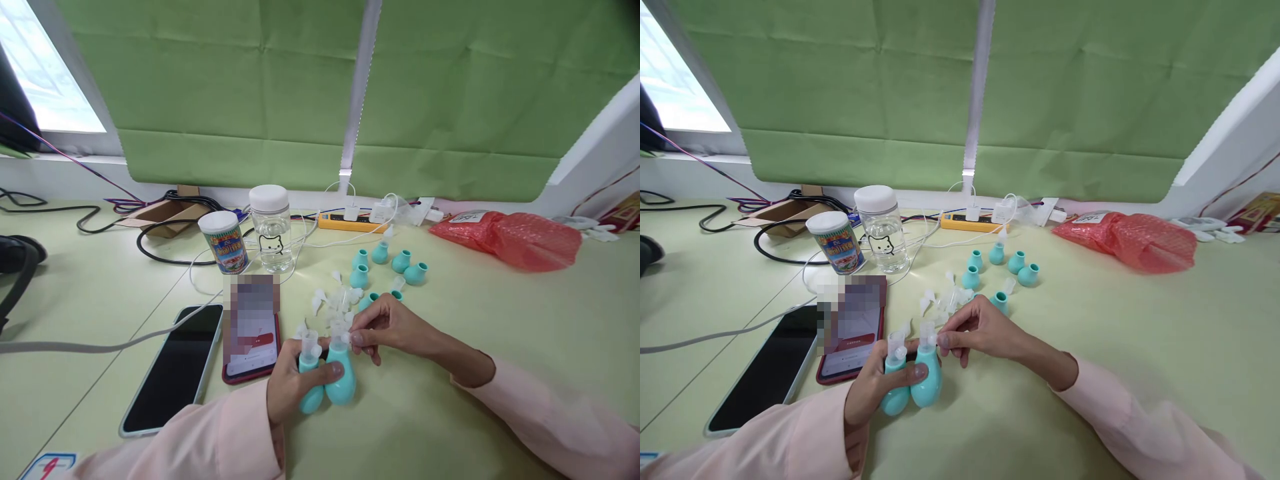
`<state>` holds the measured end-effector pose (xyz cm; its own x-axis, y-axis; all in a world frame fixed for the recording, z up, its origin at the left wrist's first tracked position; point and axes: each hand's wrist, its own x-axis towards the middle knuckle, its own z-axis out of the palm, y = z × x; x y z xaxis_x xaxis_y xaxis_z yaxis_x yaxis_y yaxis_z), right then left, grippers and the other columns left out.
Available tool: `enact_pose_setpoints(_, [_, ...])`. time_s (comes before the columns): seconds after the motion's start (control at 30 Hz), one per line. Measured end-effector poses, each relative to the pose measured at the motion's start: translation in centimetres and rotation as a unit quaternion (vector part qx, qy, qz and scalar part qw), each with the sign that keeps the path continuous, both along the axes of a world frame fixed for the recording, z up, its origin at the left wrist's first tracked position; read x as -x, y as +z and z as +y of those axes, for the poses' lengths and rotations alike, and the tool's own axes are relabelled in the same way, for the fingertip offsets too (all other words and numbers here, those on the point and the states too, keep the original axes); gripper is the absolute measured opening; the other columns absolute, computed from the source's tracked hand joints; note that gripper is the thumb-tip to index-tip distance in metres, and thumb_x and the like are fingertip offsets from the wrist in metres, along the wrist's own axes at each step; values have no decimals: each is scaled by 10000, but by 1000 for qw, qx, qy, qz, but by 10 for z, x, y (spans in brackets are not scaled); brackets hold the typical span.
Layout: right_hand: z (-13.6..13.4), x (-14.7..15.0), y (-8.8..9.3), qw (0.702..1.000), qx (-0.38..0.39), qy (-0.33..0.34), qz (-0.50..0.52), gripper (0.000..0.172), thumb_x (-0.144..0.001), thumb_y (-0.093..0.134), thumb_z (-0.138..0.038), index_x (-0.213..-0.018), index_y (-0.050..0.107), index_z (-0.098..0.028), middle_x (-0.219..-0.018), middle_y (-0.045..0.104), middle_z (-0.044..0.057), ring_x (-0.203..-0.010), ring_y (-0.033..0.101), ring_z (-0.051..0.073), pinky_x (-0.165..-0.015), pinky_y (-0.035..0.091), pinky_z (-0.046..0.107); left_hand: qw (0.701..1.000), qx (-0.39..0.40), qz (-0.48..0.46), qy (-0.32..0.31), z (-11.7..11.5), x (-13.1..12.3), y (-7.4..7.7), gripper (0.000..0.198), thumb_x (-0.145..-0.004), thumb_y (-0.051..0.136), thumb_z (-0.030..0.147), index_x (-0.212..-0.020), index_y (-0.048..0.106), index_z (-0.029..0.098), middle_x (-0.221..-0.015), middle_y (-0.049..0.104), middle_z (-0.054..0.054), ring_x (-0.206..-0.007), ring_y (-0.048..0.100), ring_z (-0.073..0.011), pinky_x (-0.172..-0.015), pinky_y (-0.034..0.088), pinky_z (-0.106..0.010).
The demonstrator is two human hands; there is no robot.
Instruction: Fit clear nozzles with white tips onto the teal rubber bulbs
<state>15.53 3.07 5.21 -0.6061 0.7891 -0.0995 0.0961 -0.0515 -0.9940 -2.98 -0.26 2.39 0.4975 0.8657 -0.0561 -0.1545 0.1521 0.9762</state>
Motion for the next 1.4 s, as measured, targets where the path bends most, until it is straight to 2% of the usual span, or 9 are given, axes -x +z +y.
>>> enact_pose_setpoints(0.07, [-4, 1, 2, 997, -64, -31, -42, 192, -665, 642, -285, -646, 643, -94, -562, 601, 27, -427, 490, 69, -395, 469, 201, 1000, 6, 12, 14, -1, -1, -1, 254, -661, 627, 243, -870, 680, 107, -711, 613, -44, -664, 517, -168, -622, 390, -253])
enact_pose_setpoints(0.13, [-10, 3, 3, 965, -226, -103, -86, 153, -700, 604, -255, -651, 628, -112, -567, 598, 26, -448, 492, 75, -426, 456, 207, 998, 9, 40, 41, -2, -2, -1, 270, -657, 639, 257, -887, 673, 120, -729, 622, -39, -682, 526, -175, -627, 395, -251])
enact_pose_setpoints(0.23, [-24, 8, 6, 840, -497, -174, -129, 128, -734, 568, -249, -793, 607, -142, -602, 588, 16, -513, 497, 91, -486, 433, 221, 993, -36, 91, 62, -6, -5, -3, 269, -680, 626, 270, -906, 647, 126, -751, 620, -38, -704, 531, -181, -645, 400, -251])
enact_pose_setpoints(0.3, [-34, 12, 8, 778, -585, -145, -176, 234, -749, 562, -307, -923, 575, -150, -654, 594, 23, -560, 519, 105, -497, 411, 223, 984, -107, 129, 60, -10, -7, -6, 202, -716, 589, 266, -862, 630, 134, -742, 600, -37, -695, 524, -176, -640, 397, -252])
enact_pose_setpoints(0.47, [-50, 26, 9, 699, -646, -66, -299, 337, -813, 452, -414, -917, 571, -117, -607, 593, 18, -503, 536, 122, -421, 297, 248, 941, -255, 219, 47, -18, -9, -9, 104, -703, 499, 100, -753, 571, 157, -812, 540, -49, -762, 512, -189, -672, 394, -273])
enact_pose_setpoints(0.7, [-56, 40, 5, 592, -712, -63, -372, 290, -838, 403, -260, -588, 501, -150, -433, 488, -9, -342, 415, 109, -396, 141, 273, 927, -296, 228, 43, -19, -9, -11, 332, -588, 418, -20, -844, 518, 168, -896, 533, -71, -867, 502, -211, -750, 394, -296])
enact_pose_setpoints(1.0, [-44, 36, 3, 593, -748, -95, -284, 354, -811, 362, -139, -468, 446, -165, -388, 435, -23, -364, 372, 89, -405, 222, 263, 957, -210, 198, 12, -17, -5, -5, 321, -546, 560, 92, -856, 510, 156, -661, 510, 10, -621, 460, -153, -595, 380, -251])
enact_pose_setpoints(1.17, [-40, 32, 7, 630, -727, -110, -249, 331, -790, 390, -134, -465, 450, -155, -379, 425, -33, -360, 361, 71, -396, 241, 239, 997, 11, 47, -56, -13, -2, 1, 398, -450, 660, 103, -828, 552, 167, -711, 498, 24, -659, 453, -133, -593, 398, -236])
enact_pose_setpoints(1.4, [-28, 25, 6, 708, -664, -149, -192, 263, -775, 370, -126, -517, 402, -172, -395, 386, -54, -366, 309, 60, -397, 249, 206, 970, 169, -129, -118, -8, -3, 0, 432, -486, 667, 89, -878, 503, 169, -763, 545, -30, -756, 556, -212, -504, 525, -324])
